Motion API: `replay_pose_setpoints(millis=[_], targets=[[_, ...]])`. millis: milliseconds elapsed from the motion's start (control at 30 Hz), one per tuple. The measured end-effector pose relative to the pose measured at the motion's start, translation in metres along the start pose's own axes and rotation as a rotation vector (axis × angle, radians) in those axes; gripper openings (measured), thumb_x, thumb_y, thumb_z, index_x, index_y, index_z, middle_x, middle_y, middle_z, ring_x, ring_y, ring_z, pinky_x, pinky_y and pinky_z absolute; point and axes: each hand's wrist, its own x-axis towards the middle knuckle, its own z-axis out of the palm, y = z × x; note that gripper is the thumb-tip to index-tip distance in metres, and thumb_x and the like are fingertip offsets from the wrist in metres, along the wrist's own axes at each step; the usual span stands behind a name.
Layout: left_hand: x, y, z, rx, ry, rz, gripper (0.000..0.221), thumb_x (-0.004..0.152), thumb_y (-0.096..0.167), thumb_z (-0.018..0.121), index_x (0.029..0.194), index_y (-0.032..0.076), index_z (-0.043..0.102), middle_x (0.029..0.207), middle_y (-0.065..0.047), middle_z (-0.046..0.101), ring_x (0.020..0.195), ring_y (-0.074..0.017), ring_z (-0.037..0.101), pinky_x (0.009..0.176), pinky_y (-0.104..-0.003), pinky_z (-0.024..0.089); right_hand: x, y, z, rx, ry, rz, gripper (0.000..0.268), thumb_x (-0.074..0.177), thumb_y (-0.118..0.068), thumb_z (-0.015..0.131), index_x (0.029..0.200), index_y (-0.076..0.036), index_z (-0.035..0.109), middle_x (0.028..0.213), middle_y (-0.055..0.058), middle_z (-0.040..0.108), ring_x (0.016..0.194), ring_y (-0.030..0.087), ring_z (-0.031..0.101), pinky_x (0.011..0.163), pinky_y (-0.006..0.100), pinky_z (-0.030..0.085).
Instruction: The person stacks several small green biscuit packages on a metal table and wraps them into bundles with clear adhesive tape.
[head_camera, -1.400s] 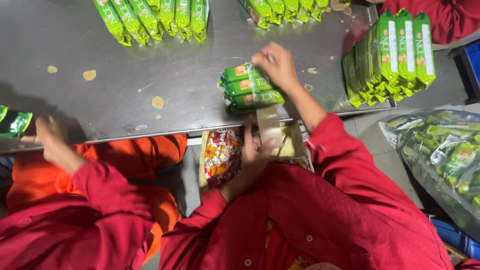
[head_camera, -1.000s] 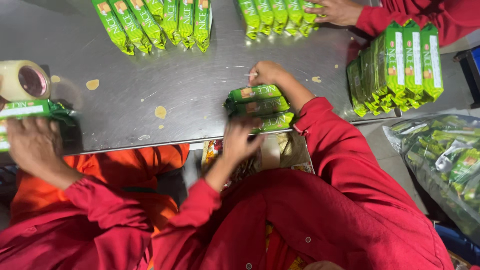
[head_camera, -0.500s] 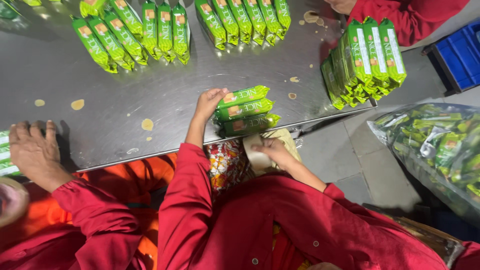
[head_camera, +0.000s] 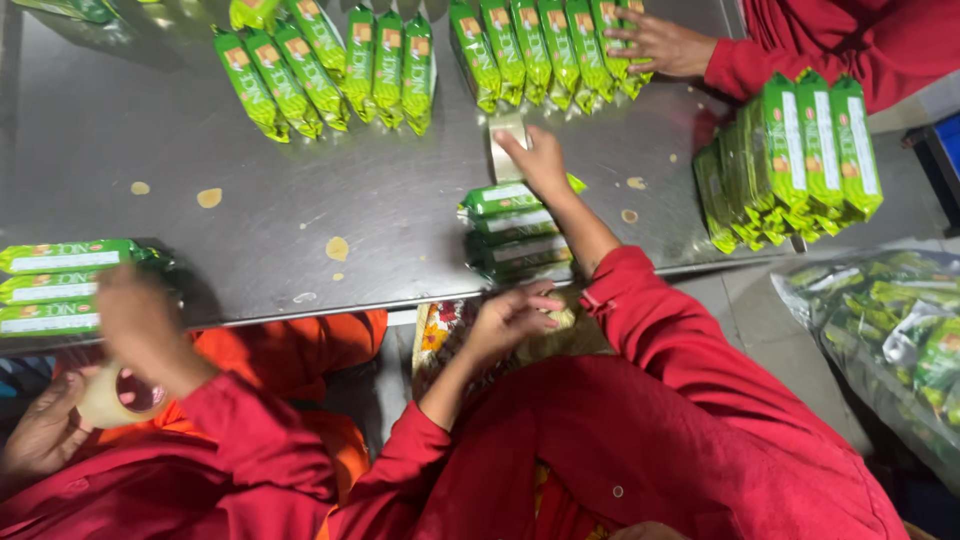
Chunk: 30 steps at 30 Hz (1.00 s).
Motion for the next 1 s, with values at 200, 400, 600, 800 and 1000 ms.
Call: replay_pose_setpoints(millis=[200,400,600,800,1000], targets=[[0.042,0.072,-0.033,1.597,0.241,0.162,0.097,0.067,0.057,0.086,0.144,0.009,0.050,0.154,-0.022,0.041,0.147,-0.0372,0.031,0.112,-0.067,0.023,-0.009,0.012,0.000,-0.064,-0.110,-0.013,0.047,0.083,-0.044,0.085,0.100,-0.001,0.076,0.082,0.006,0.076,0.071,0.009,0.070,0.067,0.029,0.055],[0.051,0.048,-0.055,1.626,0.348,0.293,0.106,0.064,0.060,0.085,0.150,0.010,0.049,0.156,-0.022,0.044,0.149,-0.0367,0.036,0.113,-0.059,0.032,-0.047,-0.028,-0.036,0.506,-0.112,0.048,0.031,0.094,-0.029,0.078,0.105,-0.001,0.072,0.088,0.000,0.072,0.074,0.008,0.066,0.066,0.028,0.054],[0.065,0.043,-0.060,1.585,0.428,0.378,0.102,0.066,0.058,0.089,0.145,0.008,0.050,0.150,-0.023,0.050,0.144,-0.0378,0.044,0.110,-0.062,0.035,-0.257,0.017,-0.063,0.412,-0.207,0.331,0.017,0.092,-0.011,0.070,0.108,-0.005,0.073,0.089,0.003,0.075,0.074,0.011,0.069,0.066,0.029,0.058],[0.085,0.051,-0.054,1.712,0.288,0.041,0.109,0.064,0.054,0.088,0.152,0.008,0.044,0.158,-0.024,0.037,0.150,-0.0370,0.030,0.113,-0.070,0.022,-0.286,0.136,-0.031,-0.132,-0.207,0.259,0.029,0.108,-0.026,0.064,0.115,0.002,0.067,0.088,0.018,0.070,0.080,0.024,0.066,0.073,0.037,0.052],[0.098,0.061,-0.033,1.554,0.145,0.007,0.117,0.068,0.069,0.081,0.156,0.008,0.036,0.165,-0.026,0.018,0.155,-0.0394,0.012,0.114,-0.076,0.003,-0.273,0.053,-0.085,-0.460,-0.179,-0.127,0.024,0.101,-0.019,0.060,0.115,-0.006,0.074,0.103,0.020,0.073,0.091,0.040,0.071,0.083,0.043,0.056]])
